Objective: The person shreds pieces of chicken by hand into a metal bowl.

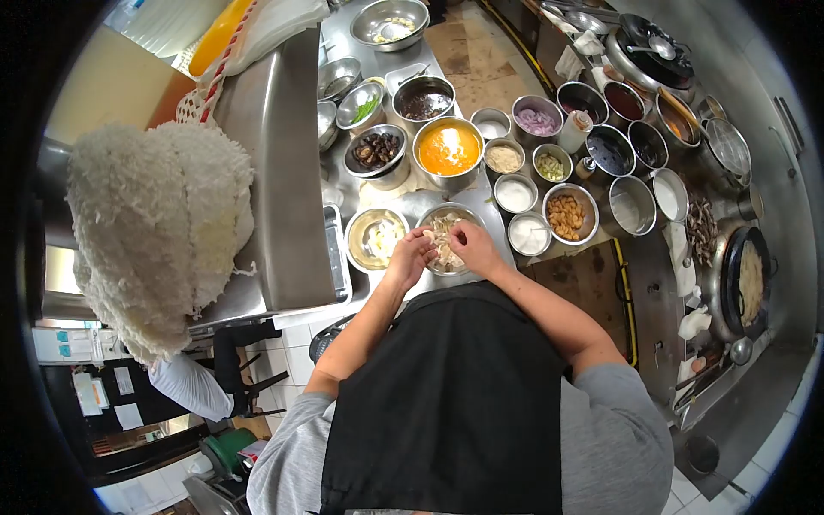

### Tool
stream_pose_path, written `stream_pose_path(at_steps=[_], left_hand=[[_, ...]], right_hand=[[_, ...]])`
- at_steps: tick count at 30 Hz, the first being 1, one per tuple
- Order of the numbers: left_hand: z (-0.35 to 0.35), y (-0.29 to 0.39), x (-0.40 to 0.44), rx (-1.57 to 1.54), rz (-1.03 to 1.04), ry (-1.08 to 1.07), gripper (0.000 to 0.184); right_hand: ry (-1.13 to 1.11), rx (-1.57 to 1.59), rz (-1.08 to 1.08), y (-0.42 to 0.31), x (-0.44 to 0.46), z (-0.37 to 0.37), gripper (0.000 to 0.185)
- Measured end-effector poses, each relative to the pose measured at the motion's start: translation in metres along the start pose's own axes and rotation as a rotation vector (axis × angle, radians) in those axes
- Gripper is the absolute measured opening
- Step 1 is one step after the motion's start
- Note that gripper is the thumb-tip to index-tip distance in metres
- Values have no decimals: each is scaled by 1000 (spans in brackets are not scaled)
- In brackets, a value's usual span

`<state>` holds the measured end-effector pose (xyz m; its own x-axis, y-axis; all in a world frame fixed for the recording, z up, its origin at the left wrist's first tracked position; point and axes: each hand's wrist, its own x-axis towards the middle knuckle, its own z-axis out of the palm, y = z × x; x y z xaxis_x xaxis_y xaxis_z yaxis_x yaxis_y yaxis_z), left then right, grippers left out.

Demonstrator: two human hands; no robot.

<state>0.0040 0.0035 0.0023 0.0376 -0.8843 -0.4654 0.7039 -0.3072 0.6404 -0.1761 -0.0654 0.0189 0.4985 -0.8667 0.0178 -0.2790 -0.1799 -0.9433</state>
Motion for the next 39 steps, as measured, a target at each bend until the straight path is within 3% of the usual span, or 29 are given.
stream_pose_path(at_steps=[7, 9, 13, 18, 22, 24, 28, 31, 33, 37, 39], left_hand=[[-3, -3, 1, -38, 0, -37, 20], [-2, -5, 1, 11, 8, 16, 19], [0, -8, 1, 102, 10, 59, 18], [0, -11, 0, 143, 35, 92, 20], [5, -11, -3, 167, 31, 101, 23], [6, -11, -4, 196, 39, 126, 24], [10, -9, -11, 239, 33, 174, 24], [8, -10, -14, 241, 37, 157, 22], [9, -10, -15, 236, 31, 163, 22], [14, -10, -20, 260, 13, 160, 21], [14, -10, -22, 264, 16, 151, 20]], right_hand=[[-87, -191, -222, 30, 8, -1, 12], [-235, -262, 55, 8, 6, -13, 23], [-36, -219, -173, 18, 4, -10, 17], [-105, -413, -160, 21, 1, -26, 25], [43, -373, -272, 10, -13, -30, 12], [-212, -353, -42, -3, -21, -45, 17], [-331, -332, 11, 5, -55, -59, 15], [-391, -369, -9, 43, -76, -48, 16], [-355, -398, -289, 57, -79, -37, 22], [-366, -490, -256, 73, -78, -21, 25], [-518, -468, -319, 81, -79, -18, 22]])
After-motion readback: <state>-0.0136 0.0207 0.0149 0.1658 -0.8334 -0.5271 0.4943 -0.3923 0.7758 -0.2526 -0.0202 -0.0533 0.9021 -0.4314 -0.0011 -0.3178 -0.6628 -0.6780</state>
